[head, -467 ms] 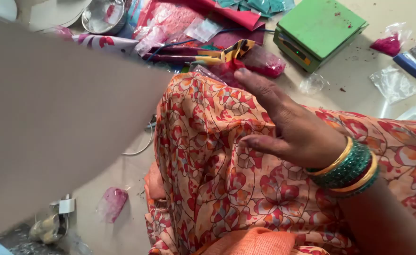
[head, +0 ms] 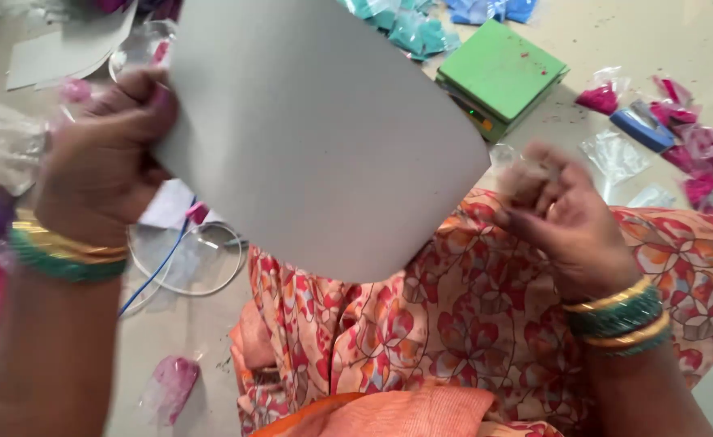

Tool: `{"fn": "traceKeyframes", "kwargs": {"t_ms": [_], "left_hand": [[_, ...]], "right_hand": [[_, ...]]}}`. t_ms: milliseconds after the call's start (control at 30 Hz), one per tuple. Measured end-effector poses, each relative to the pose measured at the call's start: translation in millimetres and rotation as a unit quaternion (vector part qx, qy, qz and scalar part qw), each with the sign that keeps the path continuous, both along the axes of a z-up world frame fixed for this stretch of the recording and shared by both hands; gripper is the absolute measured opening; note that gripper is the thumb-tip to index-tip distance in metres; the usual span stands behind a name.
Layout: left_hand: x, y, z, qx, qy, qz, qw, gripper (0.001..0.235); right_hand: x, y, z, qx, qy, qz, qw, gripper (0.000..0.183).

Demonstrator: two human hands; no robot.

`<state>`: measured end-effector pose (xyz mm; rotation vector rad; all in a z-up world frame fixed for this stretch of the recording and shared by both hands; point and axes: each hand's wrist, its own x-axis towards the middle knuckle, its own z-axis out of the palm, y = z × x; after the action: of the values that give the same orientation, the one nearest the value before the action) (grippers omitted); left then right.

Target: The person staples small plastic packets of colored powder onto a cardboard display header.

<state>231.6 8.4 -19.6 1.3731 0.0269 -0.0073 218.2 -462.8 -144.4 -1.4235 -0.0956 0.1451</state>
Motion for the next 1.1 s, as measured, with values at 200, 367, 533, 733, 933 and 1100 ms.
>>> {"fn": "traceKeyframes", "kwargs": {"t_ms": [200,367,533,733,933,1100], "left_hand": [[21,-4,-37,-0.023,-0.092,-0.001,0.995,0.019],[11,-12,-4,0.039,-0.206,0.03,0.977,0.035],[-28,-10,4,0.201,-0.329,0.083,0.919,0.027],[-55,-13,-31,0.272,-0.331,0.116,0.896,0.03],[-39,-32,-50,0.193,-0.314,0.11,0.923,0.027],[-30,-29,-63,0.197,-0.329,0.078,0.92,0.029]], "right_hand": [[-31,-20,1,-0.042,0.082,-0.021,0.996,0.077],[-12,26,56,-0.208,-0.165,-0.091,0.96,0.1],[-20,48,49,-0.396,-0.492,-0.073,0.772,0.015],[-33,37,41,-0.439,-0.521,-0.119,0.723,0.008],[-42,26,36,-0.434,-0.523,-0.139,0.72,0.008],[-48,25,38,-0.454,-0.516,-0.149,0.71,0.01]]}}
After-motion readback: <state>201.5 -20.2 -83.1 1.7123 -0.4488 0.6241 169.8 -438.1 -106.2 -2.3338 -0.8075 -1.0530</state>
